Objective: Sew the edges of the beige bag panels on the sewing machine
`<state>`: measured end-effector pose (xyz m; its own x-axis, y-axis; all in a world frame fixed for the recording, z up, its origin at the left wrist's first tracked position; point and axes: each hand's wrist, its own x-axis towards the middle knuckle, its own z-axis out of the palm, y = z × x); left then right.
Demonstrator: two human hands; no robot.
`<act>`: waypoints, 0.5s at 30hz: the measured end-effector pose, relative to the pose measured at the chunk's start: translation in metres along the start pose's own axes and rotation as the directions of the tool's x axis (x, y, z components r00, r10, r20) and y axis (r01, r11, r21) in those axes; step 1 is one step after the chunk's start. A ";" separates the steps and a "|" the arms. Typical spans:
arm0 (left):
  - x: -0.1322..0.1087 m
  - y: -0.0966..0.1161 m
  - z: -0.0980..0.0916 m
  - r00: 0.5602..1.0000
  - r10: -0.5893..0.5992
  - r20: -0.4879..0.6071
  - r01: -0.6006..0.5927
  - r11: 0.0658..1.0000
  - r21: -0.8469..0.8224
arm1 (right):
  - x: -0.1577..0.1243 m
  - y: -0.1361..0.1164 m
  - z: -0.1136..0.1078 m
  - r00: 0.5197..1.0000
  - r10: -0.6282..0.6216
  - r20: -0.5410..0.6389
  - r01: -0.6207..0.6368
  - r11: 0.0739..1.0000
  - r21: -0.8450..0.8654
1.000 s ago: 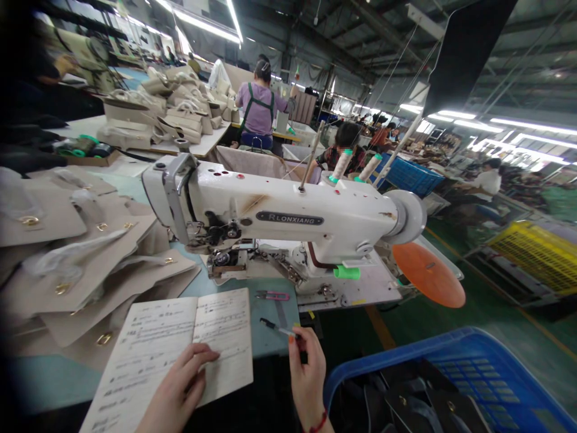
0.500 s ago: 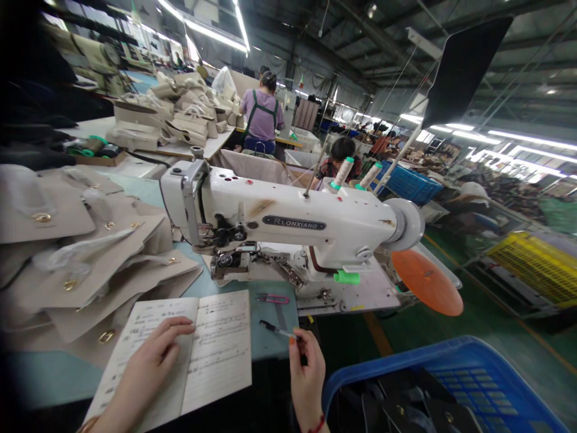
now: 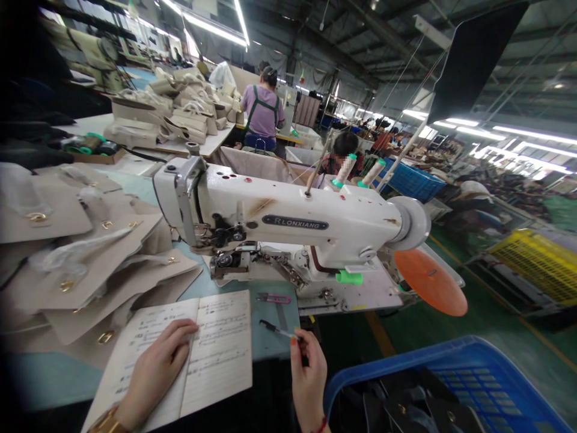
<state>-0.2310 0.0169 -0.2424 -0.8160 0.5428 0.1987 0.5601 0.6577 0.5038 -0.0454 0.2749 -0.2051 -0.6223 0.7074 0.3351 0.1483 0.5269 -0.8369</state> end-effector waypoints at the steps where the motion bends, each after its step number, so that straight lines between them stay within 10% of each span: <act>1: 0.000 0.000 0.000 1.000 -0.009 0.018 0.009 1.000 -0.002 | 0.000 0.000 0.000 1.000 0.002 -0.002 -0.002 1.000 -0.002; 15: 0.015 0.022 -0.009 0.973 -0.160 0.166 0.152 0.987 0.060 | 0.000 0.002 0.001 0.998 0.046 0.035 -0.047 0.999 0.013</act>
<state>-0.2324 0.0349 -0.2210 -0.8600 0.5097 -0.0262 0.4375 0.7626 0.4765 -0.0458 0.2749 -0.2071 -0.6415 0.7139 0.2807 0.1672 0.4872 -0.8571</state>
